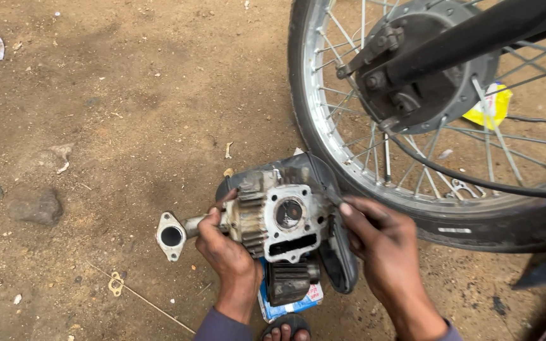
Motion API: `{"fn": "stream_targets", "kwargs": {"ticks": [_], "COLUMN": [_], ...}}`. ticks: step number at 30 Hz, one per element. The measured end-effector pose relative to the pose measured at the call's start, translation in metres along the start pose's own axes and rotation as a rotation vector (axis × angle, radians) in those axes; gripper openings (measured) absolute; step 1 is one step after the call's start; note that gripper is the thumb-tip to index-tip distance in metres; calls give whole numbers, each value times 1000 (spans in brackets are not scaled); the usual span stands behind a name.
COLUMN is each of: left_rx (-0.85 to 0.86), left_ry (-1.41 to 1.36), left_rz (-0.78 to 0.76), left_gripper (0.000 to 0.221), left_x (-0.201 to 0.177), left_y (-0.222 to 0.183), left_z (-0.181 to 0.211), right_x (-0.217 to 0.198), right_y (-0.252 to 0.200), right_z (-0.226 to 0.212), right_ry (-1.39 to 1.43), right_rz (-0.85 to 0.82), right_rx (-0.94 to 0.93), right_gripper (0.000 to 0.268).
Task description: Cleaning and inspecting a motorcycle engine cylinder head and valve assembly.
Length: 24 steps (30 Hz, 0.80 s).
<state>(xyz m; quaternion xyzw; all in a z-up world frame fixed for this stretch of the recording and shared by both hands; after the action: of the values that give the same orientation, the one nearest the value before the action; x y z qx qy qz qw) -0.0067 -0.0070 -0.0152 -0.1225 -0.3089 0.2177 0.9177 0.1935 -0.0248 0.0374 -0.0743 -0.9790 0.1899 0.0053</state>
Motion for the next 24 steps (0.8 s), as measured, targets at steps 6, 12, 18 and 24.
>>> {"fn": "stream_targets", "kwargs": {"ticks": [6,12,18,24], "left_rx": [73,51,116,110], "left_ry": [-22,-86,-44,10], "left_rz": [8,35,-13,25], "left_gripper": [55,53,53,51], "left_x": [2,-4,-4,2], "left_y": [9,13,13,9], "left_z": [-2,-14,-12,-5], "right_x": [-41,-77,-54,2], "right_y": [-13,-17,-21,-7], "right_z": [58,78,50,-1], "right_ry": [99,84,-73,-737], "right_rz": [273,158,55,-108], "right_rx": [22,-240,-121,-472], "right_gripper": [20,17,21,22]}}
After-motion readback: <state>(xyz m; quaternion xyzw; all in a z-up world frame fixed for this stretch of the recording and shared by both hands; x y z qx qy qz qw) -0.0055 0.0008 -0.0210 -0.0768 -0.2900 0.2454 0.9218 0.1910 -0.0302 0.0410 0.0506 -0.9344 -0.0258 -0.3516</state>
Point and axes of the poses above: each hand's wrist, its own y-axis towards the middle knuckle, its own x-axis out of the palm, z = x × y, the point moved 1 cm from there along y, towards the middle knuckle, and after that the axes turned 8 degrees about -z, right-handed, at the moved point
